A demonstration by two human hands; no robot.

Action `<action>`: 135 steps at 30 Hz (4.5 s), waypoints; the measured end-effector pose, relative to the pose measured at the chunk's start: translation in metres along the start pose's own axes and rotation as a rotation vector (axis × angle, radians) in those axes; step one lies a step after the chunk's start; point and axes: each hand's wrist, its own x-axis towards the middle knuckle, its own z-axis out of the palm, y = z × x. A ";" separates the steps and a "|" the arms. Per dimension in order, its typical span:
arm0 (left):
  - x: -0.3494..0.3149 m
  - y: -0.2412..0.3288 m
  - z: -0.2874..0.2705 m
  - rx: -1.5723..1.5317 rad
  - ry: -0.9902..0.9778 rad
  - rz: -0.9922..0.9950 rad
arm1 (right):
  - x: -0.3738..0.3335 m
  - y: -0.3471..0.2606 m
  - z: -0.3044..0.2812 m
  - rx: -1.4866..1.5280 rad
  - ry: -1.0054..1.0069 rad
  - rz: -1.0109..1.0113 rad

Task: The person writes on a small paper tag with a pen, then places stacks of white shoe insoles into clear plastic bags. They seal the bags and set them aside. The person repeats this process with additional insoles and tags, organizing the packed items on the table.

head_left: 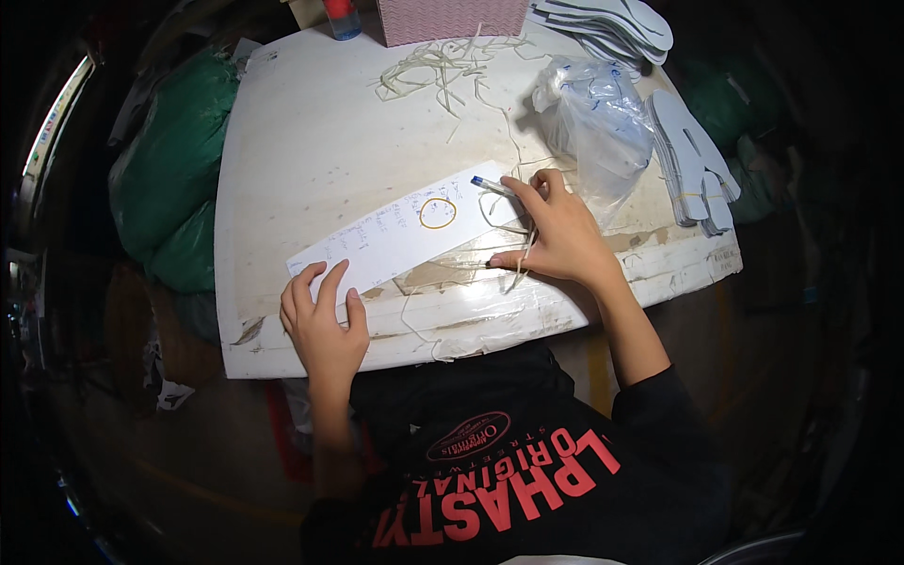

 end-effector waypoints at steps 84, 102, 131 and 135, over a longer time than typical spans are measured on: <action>0.004 -0.005 -0.005 -0.071 0.145 -0.230 | -0.244 0.002 0.090 0.835 -0.622 1.042; 0.002 -0.006 -0.006 -0.099 0.174 -0.231 | -0.139 -0.024 0.050 0.763 -0.355 0.712; 0.012 -0.018 -0.011 -0.223 0.054 -0.221 | -0.134 -0.027 0.031 0.416 -0.365 0.823; 0.018 -0.017 -0.012 -0.187 -0.002 -0.212 | -0.218 -0.027 0.033 0.365 -0.582 1.071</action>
